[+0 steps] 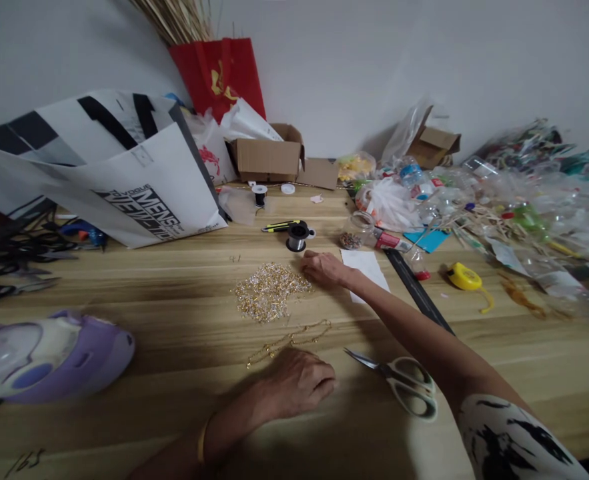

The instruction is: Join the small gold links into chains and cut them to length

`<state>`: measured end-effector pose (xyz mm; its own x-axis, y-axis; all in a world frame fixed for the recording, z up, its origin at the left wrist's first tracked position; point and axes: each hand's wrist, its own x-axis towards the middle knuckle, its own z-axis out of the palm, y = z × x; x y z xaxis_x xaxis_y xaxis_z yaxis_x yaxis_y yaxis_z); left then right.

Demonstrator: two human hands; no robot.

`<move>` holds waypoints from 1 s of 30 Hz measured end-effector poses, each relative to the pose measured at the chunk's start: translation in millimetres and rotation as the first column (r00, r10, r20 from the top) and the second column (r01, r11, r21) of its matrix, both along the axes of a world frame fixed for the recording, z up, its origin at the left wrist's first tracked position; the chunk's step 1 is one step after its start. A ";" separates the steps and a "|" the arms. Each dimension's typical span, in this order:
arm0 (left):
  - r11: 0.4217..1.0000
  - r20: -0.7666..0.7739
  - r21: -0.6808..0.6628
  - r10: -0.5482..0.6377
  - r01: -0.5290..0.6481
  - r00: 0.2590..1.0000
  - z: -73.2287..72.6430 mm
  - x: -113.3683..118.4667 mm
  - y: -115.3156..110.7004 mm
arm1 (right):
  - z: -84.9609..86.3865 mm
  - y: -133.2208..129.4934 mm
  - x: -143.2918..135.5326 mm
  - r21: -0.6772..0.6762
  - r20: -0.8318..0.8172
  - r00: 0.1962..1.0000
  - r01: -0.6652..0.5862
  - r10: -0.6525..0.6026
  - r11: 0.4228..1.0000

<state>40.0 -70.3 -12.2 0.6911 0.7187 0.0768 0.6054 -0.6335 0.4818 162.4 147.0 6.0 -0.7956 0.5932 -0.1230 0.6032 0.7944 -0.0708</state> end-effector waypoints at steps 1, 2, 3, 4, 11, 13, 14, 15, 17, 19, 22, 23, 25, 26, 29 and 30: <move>1.000 0.007 0.000 0.002 -0.002 1.000 -0.9 -0.3 -0.1 | -0.9 0.0 -1.1 0.005 0.004 1.000 -0.002 0.002 1.000; 1.000 0.015 -0.001 0.004 -0.004 1.000 -1.5 -0.5 -0.2 | -1.9 -0.2 -2.1 0.011 0.007 1.000 -0.002 0.002 1.000; 1.000 0.023 -0.004 0.003 -0.003 1.000 -1.8 -0.7 -0.1 | -2.9 -0.3 -3.0 0.016 0.009 1.000 -0.001 0.001 1.000; 1.000 0.027 -0.007 0.001 -0.001 1.000 -1.6 -0.8 0.0 | -4.1 -0.5 -3.8 0.021 0.011 1.000 0.002 -0.002 1.000; 0.999 0.011 -0.038 -0.009 0.010 1.000 4.4 -2.0 1.2 | -11.2 0.4 -1.1 0.045 -0.014 0.999 0.046 -0.046 0.998; 0.999 0.009 -0.042 -0.004 0.005 1.000 3.5 -2.2 0.9 | -11.3 1.3 2.5 0.044 -0.037 0.998 0.052 -0.051 0.998; 0.999 0.010 -0.043 -0.001 0.002 1.000 2.4 -2.2 0.8 | -10.8 1.4 4.2 0.042 -0.047 0.998 0.052 -0.050 0.998; 0.999 0.013 -0.043 0.001 0.000 1.000 0.8 -2.1 0.6 | -10.1 1.2 5.6 0.038 -0.057 0.997 0.050 -0.048 0.998; 0.999 0.022 -0.038 0.004 -0.003 1.000 -3.0 -1.7 0.4 | -8.1 -0.7 6.8 0.028 -0.070 0.997 0.038 -0.036 0.999; 0.999 0.026 -0.031 0.009 -0.008 1.000 -6.1 -1.1 0.6 | -5.8 -4.4 5.3 0.015 -0.079 0.997 0.013 -0.012 1.000; 0.999 0.019 -0.041 0.011 -0.011 1.000 -6.2 -0.3 1.2 | -3.9 -10.5 -1.0 0.009 -0.070 0.997 -0.036 0.037 0.999; 0.999 0.018 -0.049 0.011 -0.010 1.000 -5.0 -0.2 1.4 | -4.0 -12.0 -3.6 0.015 -0.057 0.997 -0.042 0.043 0.999; 0.998 0.024 -0.065 0.006 -0.004 1.000 -1.8 0.0 1.8 | -5.4 -13.7 -8.4 0.025 -0.027 0.999 -0.033 0.034 0.999; 0.997 0.027 -0.071 0.004 -0.002 1.000 -0.2 0.0 1.9 | -6.5 -13.9 -10.3 0.027 -0.016 1.000 -0.024 0.024 0.999; 0.996 0.034 -0.086 0.004 -0.001 0.999 2.2 -0.2 2.1 | -10.2 -13.2 -13.0 0.020 -0.009 1.000 -0.014 0.014 1.000; 0.996 0.036 -0.088 0.006 -0.003 0.999 2.2 -0.3 2.1 | -11.3 -12.7 -13.1 0.016 -0.012 1.000 -0.014 0.014 1.000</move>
<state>39.7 -68.2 -10.1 0.6856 0.7270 0.0380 0.5893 -0.5849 0.5574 149.3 134.3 -5.4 -0.8050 0.5841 -0.1036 0.5915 0.8036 -0.0654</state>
